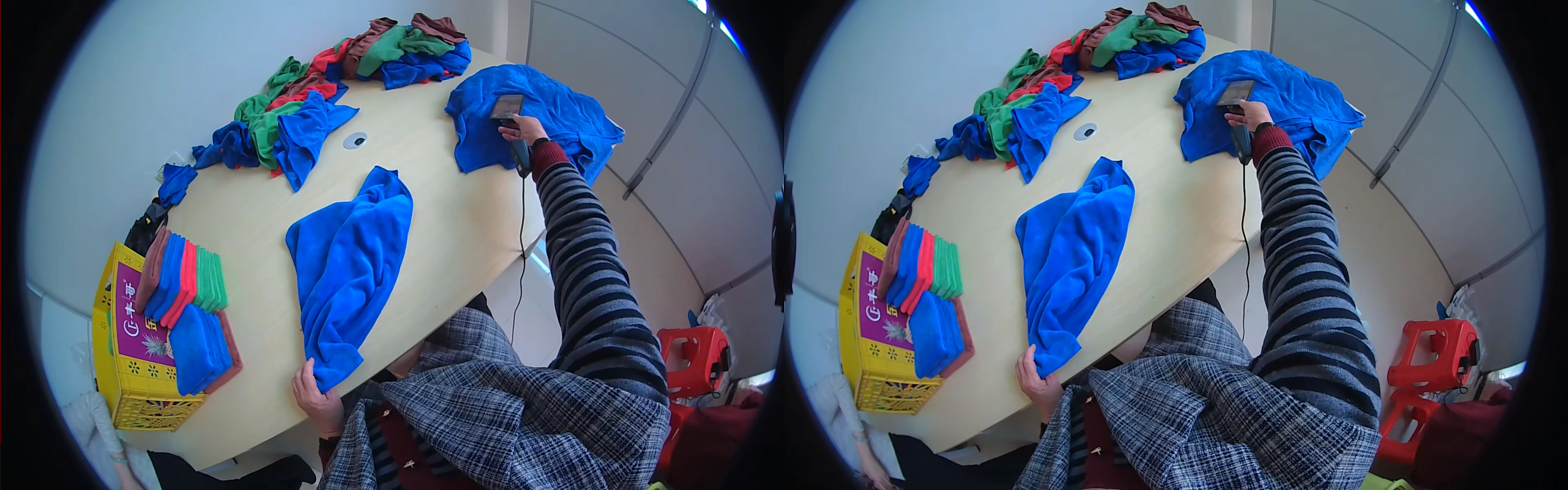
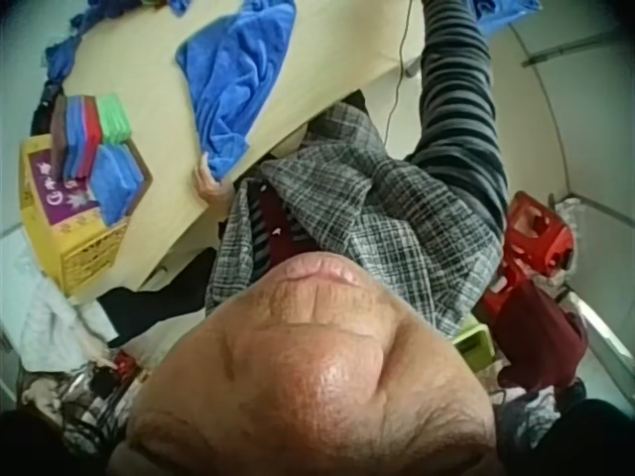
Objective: Folding blue fabric squares and stacking them neatly on a desk.
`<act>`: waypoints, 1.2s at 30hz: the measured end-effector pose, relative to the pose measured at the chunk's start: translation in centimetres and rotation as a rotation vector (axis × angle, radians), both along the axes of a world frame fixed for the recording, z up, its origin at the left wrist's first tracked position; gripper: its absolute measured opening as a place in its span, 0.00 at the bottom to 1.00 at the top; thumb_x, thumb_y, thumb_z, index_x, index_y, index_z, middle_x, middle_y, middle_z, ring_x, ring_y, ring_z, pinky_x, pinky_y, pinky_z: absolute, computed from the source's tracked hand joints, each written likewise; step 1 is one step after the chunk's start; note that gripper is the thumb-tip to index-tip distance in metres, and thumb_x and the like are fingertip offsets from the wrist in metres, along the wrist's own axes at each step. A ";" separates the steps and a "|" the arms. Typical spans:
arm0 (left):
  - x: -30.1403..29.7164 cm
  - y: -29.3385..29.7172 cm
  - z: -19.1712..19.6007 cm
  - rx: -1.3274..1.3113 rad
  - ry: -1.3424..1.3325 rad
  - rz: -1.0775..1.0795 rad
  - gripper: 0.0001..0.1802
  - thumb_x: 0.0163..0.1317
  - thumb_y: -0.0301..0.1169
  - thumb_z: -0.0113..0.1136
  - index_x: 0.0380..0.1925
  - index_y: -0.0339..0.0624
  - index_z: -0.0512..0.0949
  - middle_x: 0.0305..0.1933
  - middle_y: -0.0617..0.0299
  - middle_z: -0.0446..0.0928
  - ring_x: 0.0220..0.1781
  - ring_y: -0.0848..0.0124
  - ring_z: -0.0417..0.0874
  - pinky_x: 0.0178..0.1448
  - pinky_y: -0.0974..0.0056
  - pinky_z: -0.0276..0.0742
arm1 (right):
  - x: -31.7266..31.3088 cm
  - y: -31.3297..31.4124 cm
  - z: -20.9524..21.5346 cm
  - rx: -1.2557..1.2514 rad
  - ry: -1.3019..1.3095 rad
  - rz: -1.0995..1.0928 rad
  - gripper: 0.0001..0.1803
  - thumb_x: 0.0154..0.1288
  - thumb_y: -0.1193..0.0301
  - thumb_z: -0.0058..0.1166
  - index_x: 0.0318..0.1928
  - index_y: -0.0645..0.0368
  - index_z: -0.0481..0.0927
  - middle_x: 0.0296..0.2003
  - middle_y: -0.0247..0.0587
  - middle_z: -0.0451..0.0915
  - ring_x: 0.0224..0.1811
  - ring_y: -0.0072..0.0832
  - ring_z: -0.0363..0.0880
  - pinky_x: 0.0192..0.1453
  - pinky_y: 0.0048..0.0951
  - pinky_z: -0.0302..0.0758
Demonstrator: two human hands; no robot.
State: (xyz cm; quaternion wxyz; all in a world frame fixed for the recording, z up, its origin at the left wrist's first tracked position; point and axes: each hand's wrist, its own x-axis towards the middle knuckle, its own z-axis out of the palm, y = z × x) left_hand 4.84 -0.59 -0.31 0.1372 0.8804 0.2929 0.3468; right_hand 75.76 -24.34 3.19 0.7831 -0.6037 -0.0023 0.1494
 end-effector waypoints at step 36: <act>3.0 4.2 11.6 0.039 -0.175 0.143 0.09 0.59 0.29 0.69 0.26 0.38 0.77 0.24 0.47 0.78 0.25 0.50 0.80 0.31 0.55 0.74 | -53.6 17.6 5.4 -0.172 -1.093 1.015 0.38 0.60 0.54 0.72 0.61 0.64 0.71 0.49 0.50 0.79 0.48 0.39 0.82 0.54 0.36 0.80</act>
